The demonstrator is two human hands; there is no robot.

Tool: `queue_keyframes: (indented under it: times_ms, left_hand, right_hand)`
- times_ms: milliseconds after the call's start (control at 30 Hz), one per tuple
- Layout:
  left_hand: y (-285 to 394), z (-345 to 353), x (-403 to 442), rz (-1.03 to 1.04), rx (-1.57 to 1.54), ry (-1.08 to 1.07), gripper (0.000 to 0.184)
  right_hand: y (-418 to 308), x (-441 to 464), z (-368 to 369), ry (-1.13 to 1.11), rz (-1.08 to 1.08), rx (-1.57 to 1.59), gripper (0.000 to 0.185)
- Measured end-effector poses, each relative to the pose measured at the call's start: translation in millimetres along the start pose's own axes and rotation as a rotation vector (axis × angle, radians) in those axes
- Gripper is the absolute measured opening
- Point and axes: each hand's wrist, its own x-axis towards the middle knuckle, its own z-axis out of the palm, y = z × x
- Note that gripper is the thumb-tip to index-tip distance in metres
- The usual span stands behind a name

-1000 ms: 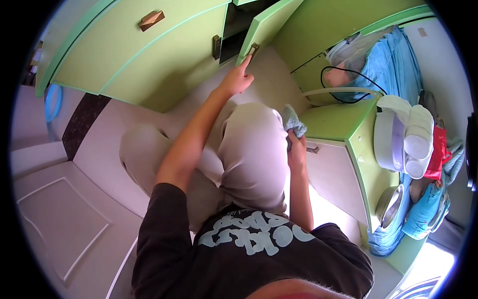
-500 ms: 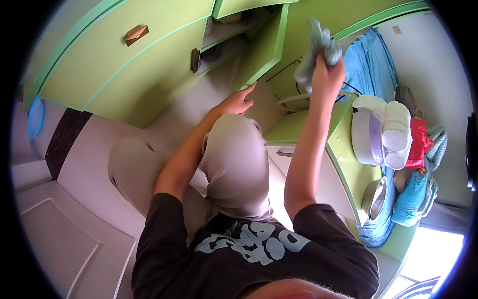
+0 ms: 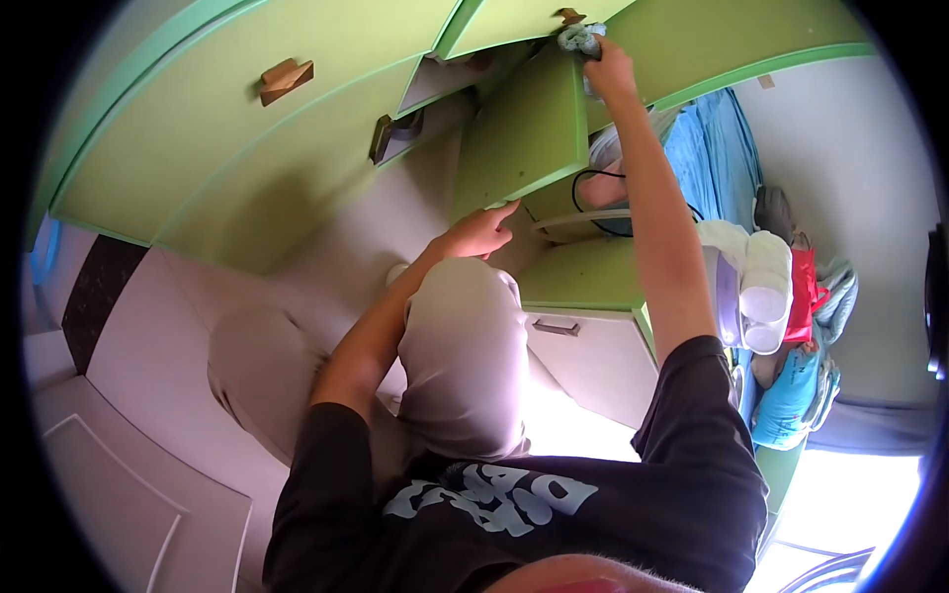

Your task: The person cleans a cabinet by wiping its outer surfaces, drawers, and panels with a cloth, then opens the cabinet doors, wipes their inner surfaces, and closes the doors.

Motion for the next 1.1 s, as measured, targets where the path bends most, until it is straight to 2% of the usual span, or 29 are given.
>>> queue_keyframes:
  times_ms: [100, 233, 333, 400, 500, 600, 933, 1100]
  left_hand:
    - [-4, 0, 6, -0.010, 0.057, -0.010, 0.072]
    - [-4, 2, 4, -0.027, 0.080, -0.006, 0.069]
    - [-3, 3, 4, -0.031, 0.109, 0.021, 0.067]
    - [-2, 3, 4, -0.037, 0.128, 0.032, 0.066]
    - [-3, 7, 2, -0.026, 0.061, 0.064, 0.066]
    - [-2, 6, 2, -0.036, 0.057, 0.065, 0.066]
    - [-2, 4, 2, -0.063, 0.107, 0.051, 0.066]
    - [2, 4, -1, -0.024, 0.079, 0.075, 0.066]
  right_hand:
    - [-3, 6, -5, -0.080, -0.044, -0.117, 0.049]
    - [-10, 1, -9, -0.076, -0.043, -0.123, 0.047]
    - [-39, -1, -20, -0.097, -0.099, -0.211, 0.041]
    - [-71, 3, -27, -0.243, -0.023, -0.482, 0.030]
    - [-88, 10, -26, -0.305, -0.034, -0.538, 0.024]
    - [-83, 16, -14, -0.236, -0.058, -0.613, 0.023]
    - [-87, 14, -9, -0.236, -0.021, -0.597, 0.023]
    - [-117, -13, -23, -0.287, -0.155, -0.567, 0.020]
